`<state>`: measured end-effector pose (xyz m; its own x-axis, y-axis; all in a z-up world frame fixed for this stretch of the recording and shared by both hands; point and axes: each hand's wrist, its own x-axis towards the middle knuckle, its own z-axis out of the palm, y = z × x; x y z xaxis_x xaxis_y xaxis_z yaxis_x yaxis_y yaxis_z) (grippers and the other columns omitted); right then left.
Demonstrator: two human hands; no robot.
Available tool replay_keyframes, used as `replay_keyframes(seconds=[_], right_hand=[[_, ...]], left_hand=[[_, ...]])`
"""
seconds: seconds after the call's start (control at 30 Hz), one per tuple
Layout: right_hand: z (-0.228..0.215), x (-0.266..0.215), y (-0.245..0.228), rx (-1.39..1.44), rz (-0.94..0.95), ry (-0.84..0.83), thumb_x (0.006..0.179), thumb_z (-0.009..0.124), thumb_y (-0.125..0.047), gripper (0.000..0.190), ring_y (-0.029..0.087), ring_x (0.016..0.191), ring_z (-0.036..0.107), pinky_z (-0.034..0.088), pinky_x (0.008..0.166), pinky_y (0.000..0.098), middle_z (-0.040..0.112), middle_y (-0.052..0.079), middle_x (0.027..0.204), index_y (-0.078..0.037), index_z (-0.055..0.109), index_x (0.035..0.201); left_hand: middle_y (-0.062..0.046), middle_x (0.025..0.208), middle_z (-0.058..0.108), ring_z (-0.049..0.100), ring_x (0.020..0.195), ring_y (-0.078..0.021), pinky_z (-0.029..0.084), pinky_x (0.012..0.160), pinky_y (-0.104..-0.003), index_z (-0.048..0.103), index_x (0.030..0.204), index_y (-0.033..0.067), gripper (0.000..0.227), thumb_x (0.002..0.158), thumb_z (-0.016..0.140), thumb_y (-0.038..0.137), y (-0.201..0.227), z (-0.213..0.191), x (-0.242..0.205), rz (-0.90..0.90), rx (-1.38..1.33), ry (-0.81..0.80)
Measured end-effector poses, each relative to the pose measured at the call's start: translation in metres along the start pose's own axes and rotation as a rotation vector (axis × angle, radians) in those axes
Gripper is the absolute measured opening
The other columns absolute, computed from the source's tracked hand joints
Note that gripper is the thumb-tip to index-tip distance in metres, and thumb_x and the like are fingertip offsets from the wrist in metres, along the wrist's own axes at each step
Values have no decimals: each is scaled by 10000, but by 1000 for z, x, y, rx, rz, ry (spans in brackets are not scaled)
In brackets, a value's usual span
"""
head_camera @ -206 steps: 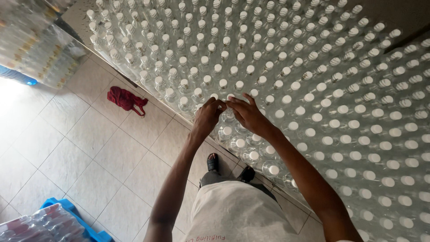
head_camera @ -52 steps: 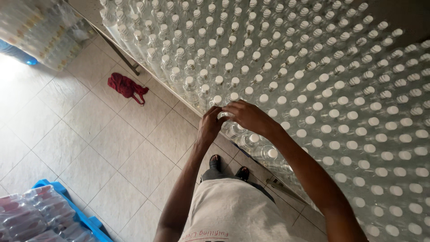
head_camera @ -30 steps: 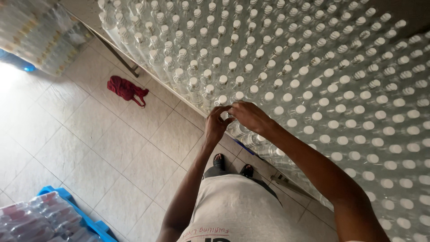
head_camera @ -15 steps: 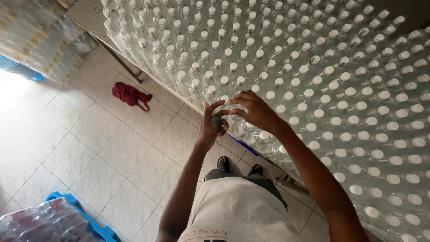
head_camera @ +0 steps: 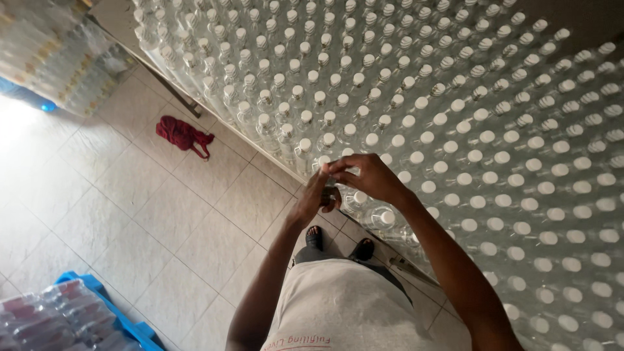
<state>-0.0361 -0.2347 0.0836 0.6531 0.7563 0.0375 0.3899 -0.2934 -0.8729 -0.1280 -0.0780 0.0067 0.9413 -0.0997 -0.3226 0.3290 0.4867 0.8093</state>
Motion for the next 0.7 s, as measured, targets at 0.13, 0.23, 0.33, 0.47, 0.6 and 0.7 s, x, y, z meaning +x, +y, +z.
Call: replay_keyframes(seconds=[0.13,0.23,0.33,0.47,0.6,0.7], right_hand=[[-2,-23,12,39,67,10,910,767,-147,134,297,1002,747,580,905,400,780,141,1065,-86,761,1030],[-2,-35,17,93,92,87,904,797,-168,165,239,1017,750,597,887,347,776,106,1076,-85,763,1042],[-2,-47,22,38,130,81,930,764,-201,178,234,1040,747,590,914,341,783,75,1109,-97,756,1075],[-1,-60,37,38,124,136,917,778,-150,199,230,921,761,625,820,336,770,94,972,-75,729,1095],[-6,-63,45,80,100,169,852,836,-115,347,197,902,736,634,802,311,722,79,948,-70,708,1171],[-10,-63,50,107,114,182,862,812,-72,324,197,876,734,633,814,314,714,77,906,-55,713,1170]], left_hand=[[-140,852,618,634,502,-208,376,315,-206,470,1481,51,641,1038,517,512,-13,10,-6,80,53,24],[-206,1073,685,629,488,-173,409,331,-205,511,1455,55,595,966,708,331,-30,14,-9,192,121,117],[-218,1108,687,626,489,-165,460,393,-231,586,1393,54,694,808,873,290,-30,27,-17,290,262,235],[-84,1112,735,614,547,-140,448,503,-224,749,1163,134,439,797,875,342,-30,41,-24,299,500,316],[-95,858,762,611,470,-145,446,459,-226,830,1008,150,127,916,786,225,-28,58,-20,293,448,422],[-33,565,671,606,436,-101,424,457,-186,845,970,243,138,885,819,348,-31,56,-13,200,499,452]])
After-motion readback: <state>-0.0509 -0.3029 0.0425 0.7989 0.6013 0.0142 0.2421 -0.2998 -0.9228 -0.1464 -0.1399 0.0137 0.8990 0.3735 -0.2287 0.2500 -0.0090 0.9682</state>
